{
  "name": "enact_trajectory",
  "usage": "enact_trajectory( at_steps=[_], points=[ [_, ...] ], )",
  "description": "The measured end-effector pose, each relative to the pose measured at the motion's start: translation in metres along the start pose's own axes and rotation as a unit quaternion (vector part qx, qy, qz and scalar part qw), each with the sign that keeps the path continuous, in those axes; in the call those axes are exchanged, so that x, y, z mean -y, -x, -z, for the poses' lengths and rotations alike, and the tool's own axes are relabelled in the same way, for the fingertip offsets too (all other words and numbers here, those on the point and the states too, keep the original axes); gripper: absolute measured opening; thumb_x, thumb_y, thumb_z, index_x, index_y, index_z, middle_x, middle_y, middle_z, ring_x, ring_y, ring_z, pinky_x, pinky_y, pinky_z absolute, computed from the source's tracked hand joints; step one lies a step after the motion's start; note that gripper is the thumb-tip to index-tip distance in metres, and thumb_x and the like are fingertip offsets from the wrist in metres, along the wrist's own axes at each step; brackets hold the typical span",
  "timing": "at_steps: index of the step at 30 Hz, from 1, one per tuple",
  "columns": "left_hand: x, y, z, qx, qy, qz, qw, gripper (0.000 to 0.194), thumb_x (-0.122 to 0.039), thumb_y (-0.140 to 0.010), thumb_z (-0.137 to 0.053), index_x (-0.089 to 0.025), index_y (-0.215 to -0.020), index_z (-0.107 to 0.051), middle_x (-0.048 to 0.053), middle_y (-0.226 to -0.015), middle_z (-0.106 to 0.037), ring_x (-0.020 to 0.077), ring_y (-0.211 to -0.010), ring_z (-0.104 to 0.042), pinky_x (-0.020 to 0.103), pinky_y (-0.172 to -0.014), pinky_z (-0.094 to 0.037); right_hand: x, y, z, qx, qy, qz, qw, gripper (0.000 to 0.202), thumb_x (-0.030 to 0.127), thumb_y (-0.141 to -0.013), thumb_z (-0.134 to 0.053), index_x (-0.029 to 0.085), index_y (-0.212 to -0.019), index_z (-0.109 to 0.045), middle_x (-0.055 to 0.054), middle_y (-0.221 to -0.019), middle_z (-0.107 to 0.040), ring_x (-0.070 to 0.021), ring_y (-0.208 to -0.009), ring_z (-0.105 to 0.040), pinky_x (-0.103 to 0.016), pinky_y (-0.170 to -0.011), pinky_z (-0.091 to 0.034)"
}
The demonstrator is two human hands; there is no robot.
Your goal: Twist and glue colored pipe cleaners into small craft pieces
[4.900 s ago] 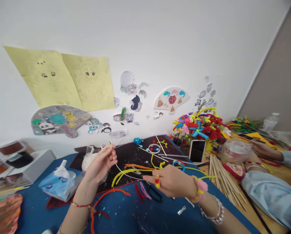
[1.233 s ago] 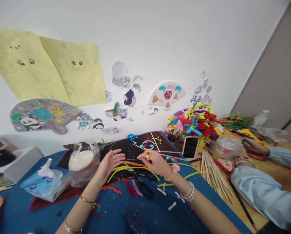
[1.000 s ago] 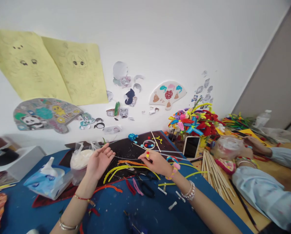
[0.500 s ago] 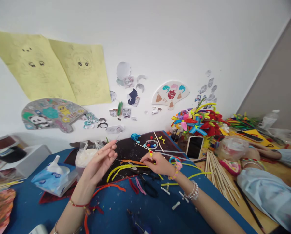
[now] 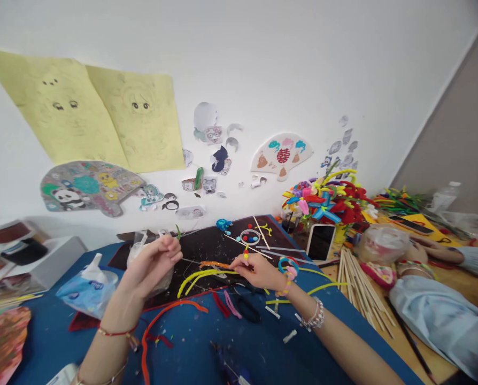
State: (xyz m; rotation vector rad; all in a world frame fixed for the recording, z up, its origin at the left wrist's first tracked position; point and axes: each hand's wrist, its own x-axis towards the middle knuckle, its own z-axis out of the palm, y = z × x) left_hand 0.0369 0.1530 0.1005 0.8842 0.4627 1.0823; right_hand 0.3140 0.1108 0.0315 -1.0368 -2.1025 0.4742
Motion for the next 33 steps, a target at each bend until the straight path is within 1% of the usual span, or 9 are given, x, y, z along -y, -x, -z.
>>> enact_trajectory(
  at_steps=[5, 10, 13, 18, 23, 27, 29, 31, 33],
  points=[
    [0.006, -0.001, -0.007, -0.139, 0.172, -0.092, 0.971, 0.021, 0.003, -0.050, -0.038, -0.017, -0.052, -0.032, -0.004, -0.050, -0.031, 0.0083, -0.043, -0.031, 0.021, -0.042, -0.034, 0.004, 0.002, -0.015, -0.005, -0.027, -0.005, 1.000, 0.024, 0.017, -0.088, -0.044, 0.016, -0.098, -0.066, -0.002, -0.080, -0.066, -0.0083, -0.056, -0.048, -0.020, -0.054, -0.035],
    [0.002, 0.015, -0.015, -0.115, 0.242, -0.140, 0.953, 0.025, 0.003, -0.048, -0.036, -0.018, -0.057, -0.026, -0.005, -0.051, -0.029, 0.0077, -0.041, -0.029, 0.019, -0.039, -0.023, 0.013, 0.004, -0.028, -0.011, -0.051, 0.004, 0.999, 0.025, 0.019, -0.088, -0.045, 0.017, -0.100, -0.067, -0.002, -0.077, -0.066, -0.0086, -0.058, -0.051, -0.020, -0.057, -0.038],
    [0.000, 0.022, -0.019, -0.105, 0.218, -0.175, 0.954, 0.026, 0.003, -0.048, -0.038, -0.018, -0.057, -0.025, -0.005, -0.051, -0.026, 0.0074, -0.040, -0.025, 0.021, -0.036, -0.016, 0.018, 0.006, -0.033, -0.026, -0.066, 0.017, 0.997, 0.025, 0.019, -0.089, -0.045, 0.018, -0.101, -0.067, -0.002, -0.078, -0.066, -0.0099, -0.065, -0.057, -0.020, -0.062, -0.042],
    [-0.005, 0.025, -0.018, -0.132, 0.130, -0.284, 0.941, 0.023, -0.001, -0.049, -0.041, -0.018, -0.055, -0.026, -0.004, -0.050, -0.023, 0.0080, -0.039, -0.023, 0.022, -0.035, -0.017, 0.029, 0.011, -0.042, -0.054, -0.066, 0.032, 0.996, 0.025, 0.017, -0.088, -0.046, 0.020, -0.102, -0.066, -0.002, -0.088, -0.068, -0.0113, -0.076, -0.061, -0.022, -0.071, -0.046],
    [-0.013, 0.028, -0.016, -0.107, 0.104, -0.268, 0.952, 0.022, -0.002, -0.050, -0.042, -0.018, -0.053, -0.028, -0.005, -0.050, -0.022, 0.0081, -0.040, -0.021, 0.021, -0.035, -0.019, 0.038, 0.012, -0.037, -0.056, -0.021, 0.051, 0.997, 0.029, 0.015, -0.089, -0.042, 0.020, -0.108, -0.063, -0.004, -0.093, -0.068, -0.0131, -0.086, -0.062, -0.025, -0.081, -0.046],
    [-0.009, 0.024, -0.020, -0.113, -0.018, -0.241, 0.964, 0.019, -0.003, -0.055, -0.043, -0.018, -0.049, -0.031, -0.005, -0.048, -0.020, 0.0075, -0.039, -0.017, 0.021, -0.035, -0.014, 0.038, 0.009, -0.025, -0.077, 0.051, 0.086, 0.992, 0.027, 0.015, -0.089, -0.041, 0.018, -0.104, -0.064, -0.006, -0.091, -0.068, -0.0143, -0.083, -0.061, -0.026, -0.078, -0.047],
    [-0.001, 0.022, -0.023, -0.161, -0.108, -0.321, 0.927, 0.018, -0.003, -0.056, -0.043, -0.017, -0.047, -0.034, -0.005, -0.047, -0.023, 0.0068, -0.040, -0.019, 0.020, -0.038, -0.015, 0.038, 0.008, -0.022, -0.074, 0.084, 0.096, 0.989, 0.026, 0.017, -0.089, -0.042, 0.018, -0.104, -0.064, -0.006, -0.090, -0.068, -0.0144, -0.081, -0.060, -0.025, -0.076, -0.046],
    [0.010, 0.021, -0.023, -0.201, -0.216, -0.407, 0.865, 0.017, -0.004, -0.059, -0.042, -0.016, -0.047, -0.038, -0.004, -0.047, -0.029, 0.0076, -0.043, -0.024, 0.020, -0.042, -0.018, 0.039, 0.008, -0.020, -0.064, 0.121, 0.091, 0.986, 0.026, 0.018, -0.090, -0.042, 0.018, -0.104, -0.064, -0.005, -0.090, -0.068, -0.0145, -0.079, -0.060, -0.025, -0.076, -0.045],
    [0.018, 0.023, -0.021, -0.223, -0.324, -0.444, 0.805, 0.018, -0.006, -0.064, -0.042, -0.017, -0.049, -0.041, -0.003, -0.050, -0.036, 0.0098, -0.047, -0.030, 0.022, -0.046, -0.022, 0.041, 0.008, -0.019, -0.043, 0.159, 0.079, 0.983, 0.027, 0.019, -0.091, -0.040, 0.018, -0.103, -0.064, -0.006, -0.089, -0.067, -0.0151, -0.079, -0.059, -0.026, -0.075, -0.044]
  ],
)
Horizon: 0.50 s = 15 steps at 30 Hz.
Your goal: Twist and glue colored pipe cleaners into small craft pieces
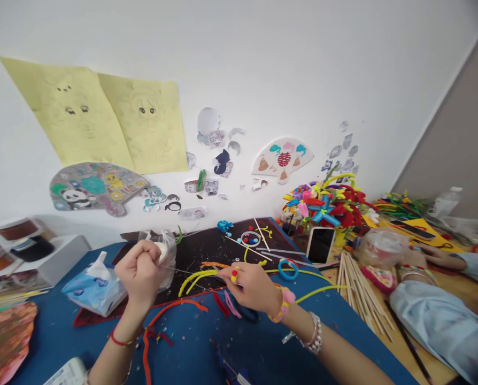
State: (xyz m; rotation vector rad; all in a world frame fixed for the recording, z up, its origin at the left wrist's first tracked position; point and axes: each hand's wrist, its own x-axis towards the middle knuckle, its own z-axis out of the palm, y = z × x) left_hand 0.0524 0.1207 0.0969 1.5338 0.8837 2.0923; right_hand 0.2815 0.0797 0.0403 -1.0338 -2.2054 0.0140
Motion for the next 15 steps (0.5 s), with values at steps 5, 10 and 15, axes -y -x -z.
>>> enact_trajectory(
  at_steps=[5, 10, 15],
  points=[
    [0.006, 0.001, 0.006, 0.078, -0.181, -0.037, 0.980, 0.018, -0.005, -0.069, -0.043, -0.020, -0.062, -0.050, -0.004, -0.053, -0.043, 0.0122, -0.050, -0.035, 0.024, -0.053, -0.027, -0.006, -0.004, 0.013, 0.093, 0.052, -0.063, 0.992, 0.034, 0.024, -0.095, -0.031, 0.016, -0.098, -0.064, -0.009, -0.091, -0.065, -0.0173, -0.087, -0.060, -0.027, -0.079, -0.043],
    [0.030, -0.009, 0.000, 0.246, -0.221, 0.029, 0.943, 0.022, -0.008, -0.076, -0.038, -0.022, -0.089, -0.049, -0.004, -0.064, -0.052, 0.0141, -0.056, -0.046, 0.023, -0.058, -0.034, -0.031, 0.004, 0.019, 0.256, 0.106, -0.126, 0.952, 0.028, 0.014, -0.089, -0.037, 0.014, -0.093, -0.065, -0.011, -0.089, -0.068, -0.0191, -0.085, -0.062, -0.027, -0.074, -0.042],
    [0.078, 0.005, -0.011, 0.417, -0.264, 0.043, 0.869, 0.027, -0.002, -0.071, -0.037, -0.018, -0.079, -0.057, 0.002, -0.071, -0.060, 0.0167, -0.065, -0.055, 0.027, -0.065, -0.040, -0.048, 0.016, 0.005, 0.374, 0.096, -0.108, 0.916, 0.024, 0.002, -0.065, -0.055, 0.015, -0.078, -0.069, -0.008, -0.071, -0.070, -0.0204, -0.066, -0.065, -0.024, -0.055, -0.038]
  ],
)
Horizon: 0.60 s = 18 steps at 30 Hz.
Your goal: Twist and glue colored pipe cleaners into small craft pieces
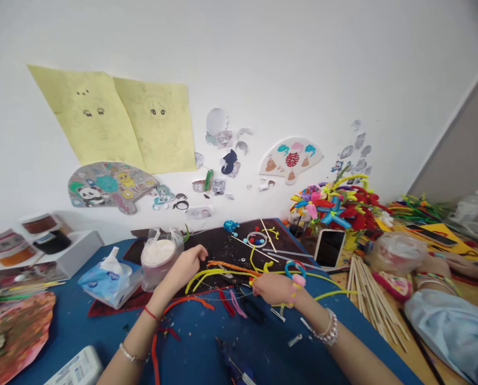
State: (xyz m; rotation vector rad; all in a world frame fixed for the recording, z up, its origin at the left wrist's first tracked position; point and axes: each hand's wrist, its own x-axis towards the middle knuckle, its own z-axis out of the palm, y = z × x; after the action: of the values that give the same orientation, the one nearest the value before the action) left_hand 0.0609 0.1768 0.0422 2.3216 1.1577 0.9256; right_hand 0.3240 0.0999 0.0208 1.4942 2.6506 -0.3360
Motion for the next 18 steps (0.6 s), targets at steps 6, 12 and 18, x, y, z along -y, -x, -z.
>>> enact_trajectory(
  at_steps=[6, 12, 18],
  points=[
    [0.003, 0.006, -0.038, 0.117, -0.037, -0.048, 0.991, 0.017, -0.020, -0.084, -0.046, -0.017, -0.084, -0.063, 0.007, -0.084, -0.061, 0.0205, -0.082, -0.056, 0.032, -0.078, -0.042, -0.003, -0.006, -0.002, 0.014, 0.008, 0.020, 1.000, 0.029, 0.006, -0.069, -0.051, 0.019, -0.086, -0.070, -0.005, -0.084, -0.071, -0.0184, -0.073, -0.066, -0.023, -0.057, -0.038],
    [-0.037, 0.012, -0.046, 0.130, -0.039, -0.098, 0.986, 0.023, -0.022, -0.091, -0.038, -0.018, -0.102, -0.057, 0.009, -0.099, -0.058, 0.0219, -0.097, -0.053, 0.037, -0.088, -0.041, 0.002, -0.010, 0.001, -0.061, 0.033, -0.046, 0.997, 0.022, 0.023, -0.084, -0.047, 0.016, -0.080, -0.068, -0.010, -0.078, -0.069, -0.0238, -0.078, -0.065, -0.033, -0.071, -0.044],
    [-0.101, 0.010, -0.051, 0.120, 0.054, -0.230, 0.964, 0.033, -0.023, -0.090, -0.045, -0.024, -0.123, -0.048, 0.009, -0.125, -0.049, 0.0188, -0.114, -0.045, 0.033, -0.098, -0.037, 0.016, -0.018, -0.001, -0.152, 0.008, -0.059, 0.987, 0.021, 0.029, -0.091, -0.048, 0.014, -0.099, -0.061, -0.008, -0.098, -0.063, -0.0188, -0.089, -0.060, -0.041, -0.084, -0.046]
  ],
)
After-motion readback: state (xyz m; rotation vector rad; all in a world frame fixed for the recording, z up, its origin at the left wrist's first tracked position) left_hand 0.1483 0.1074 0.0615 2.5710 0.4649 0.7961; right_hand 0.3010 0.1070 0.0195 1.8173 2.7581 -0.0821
